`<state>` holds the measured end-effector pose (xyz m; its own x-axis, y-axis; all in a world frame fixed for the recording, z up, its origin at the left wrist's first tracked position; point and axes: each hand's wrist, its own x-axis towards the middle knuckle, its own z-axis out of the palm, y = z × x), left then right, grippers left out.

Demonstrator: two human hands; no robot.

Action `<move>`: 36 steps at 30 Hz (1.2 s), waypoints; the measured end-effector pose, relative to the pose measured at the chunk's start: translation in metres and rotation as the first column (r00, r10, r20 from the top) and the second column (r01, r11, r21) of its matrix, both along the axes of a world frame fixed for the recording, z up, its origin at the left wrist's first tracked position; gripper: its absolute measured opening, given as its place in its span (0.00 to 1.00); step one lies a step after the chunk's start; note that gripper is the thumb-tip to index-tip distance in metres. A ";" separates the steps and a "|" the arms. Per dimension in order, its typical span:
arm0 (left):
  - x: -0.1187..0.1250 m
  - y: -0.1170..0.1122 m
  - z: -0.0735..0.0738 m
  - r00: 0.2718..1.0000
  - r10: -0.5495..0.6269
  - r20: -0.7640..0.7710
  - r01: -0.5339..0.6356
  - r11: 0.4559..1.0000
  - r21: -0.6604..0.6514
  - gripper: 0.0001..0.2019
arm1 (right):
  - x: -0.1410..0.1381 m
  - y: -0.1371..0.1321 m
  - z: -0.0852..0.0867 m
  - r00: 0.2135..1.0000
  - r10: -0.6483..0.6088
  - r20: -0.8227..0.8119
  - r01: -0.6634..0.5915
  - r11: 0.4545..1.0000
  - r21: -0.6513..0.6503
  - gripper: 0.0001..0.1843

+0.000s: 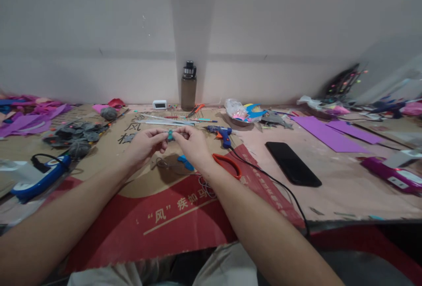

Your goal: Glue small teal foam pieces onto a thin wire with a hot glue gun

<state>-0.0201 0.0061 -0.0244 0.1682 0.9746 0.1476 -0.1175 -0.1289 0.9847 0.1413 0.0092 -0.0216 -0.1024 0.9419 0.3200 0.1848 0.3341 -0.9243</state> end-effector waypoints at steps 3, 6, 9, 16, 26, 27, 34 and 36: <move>-0.003 0.003 0.002 0.997 0.044 0.059 -0.041 0.998 -0.046 0.12 | -0.001 0.000 0.000 0.998 0.062 -0.016 -0.062 0.998 0.009 0.16; -0.007 0.005 0.004 0.993 0.096 0.073 -0.091 0.994 -0.066 0.12 | -0.001 0.001 -0.003 0.995 0.096 0.007 -0.096 0.995 -0.016 0.17; -0.009 0.006 0.004 0.989 0.126 0.071 -0.121 0.990 -0.065 0.12 | -0.001 0.004 -0.007 0.994 0.097 0.060 -0.095 0.995 -0.032 0.14; -0.008 0.006 0.002 0.989 0.146 0.001 -0.146 0.989 -0.037 0.11 | 0.003 0.009 -0.011 0.993 0.013 0.117 -0.019 0.998 0.056 0.14; -0.005 0.005 -0.001 0.982 0.179 -0.066 -0.176 0.983 0.053 0.11 | 0.003 0.005 -0.008 0.991 -0.004 0.135 -0.011 0.994 0.107 0.12; -0.005 0.006 -0.001 0.981 0.185 -0.060 -0.181 0.982 0.057 0.11 | 0.003 0.004 -0.007 0.991 -0.007 0.136 -0.008 0.993 0.115 0.11; -0.003 0.006 -0.002 0.982 0.189 -0.023 -0.187 0.979 0.075 0.11 | 0.004 0.000 -0.007 0.981 -0.041 0.188 -0.007 0.969 0.247 0.09; -0.002 0.005 -0.001 0.982 0.189 -0.012 -0.188 0.979 0.073 0.11 | 0.004 -0.002 -0.007 0.977 -0.055 0.207 0.000 0.967 0.256 0.10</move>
